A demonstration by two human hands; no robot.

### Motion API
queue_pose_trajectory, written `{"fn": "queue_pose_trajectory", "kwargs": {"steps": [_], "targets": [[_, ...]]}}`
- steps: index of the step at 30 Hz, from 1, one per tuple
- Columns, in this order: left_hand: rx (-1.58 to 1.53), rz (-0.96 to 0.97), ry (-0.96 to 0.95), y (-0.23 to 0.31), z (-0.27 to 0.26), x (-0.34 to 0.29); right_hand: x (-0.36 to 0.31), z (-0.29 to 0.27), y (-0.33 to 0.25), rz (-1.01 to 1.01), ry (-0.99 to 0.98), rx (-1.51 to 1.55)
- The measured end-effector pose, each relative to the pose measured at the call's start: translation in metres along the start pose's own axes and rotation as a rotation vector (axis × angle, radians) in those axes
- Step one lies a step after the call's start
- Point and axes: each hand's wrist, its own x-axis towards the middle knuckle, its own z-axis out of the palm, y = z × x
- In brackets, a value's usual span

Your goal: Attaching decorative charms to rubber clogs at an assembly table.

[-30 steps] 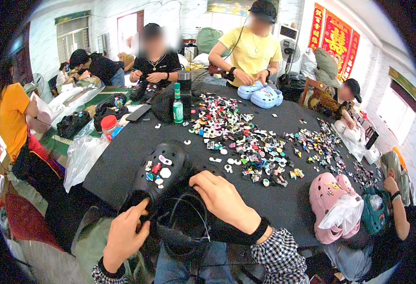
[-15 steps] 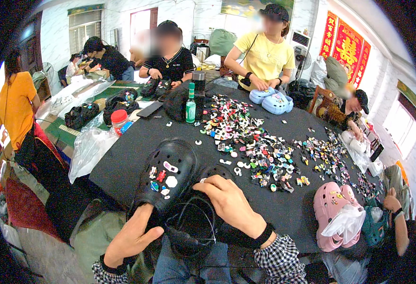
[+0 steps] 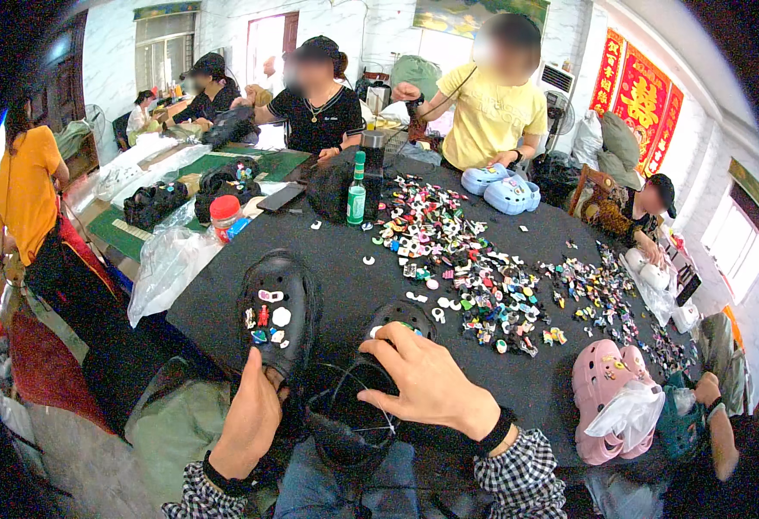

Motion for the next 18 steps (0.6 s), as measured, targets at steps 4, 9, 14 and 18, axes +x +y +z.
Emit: {"fn": "queue_pose_trajectory", "kwargs": {"steps": [4,9,14,18], "targets": [[-0.088,0.107,0.019,-0.008,0.0,0.005,-0.005,0.014,-0.009,0.162,0.104,-0.065],[-0.201,0.188,-0.008,-0.014,0.005,-0.005,-0.005,0.018,-0.007,0.165,0.21,-0.18],[-0.083,0.173,0.023,-0.025,0.007,-0.02,-0.006,0.009,-0.004,0.089,0.189,-0.35],[-0.104,0.163,0.001,-0.037,0.0,-0.022,-0.004,0.0,0.009,0.02,0.161,-0.43]]}}
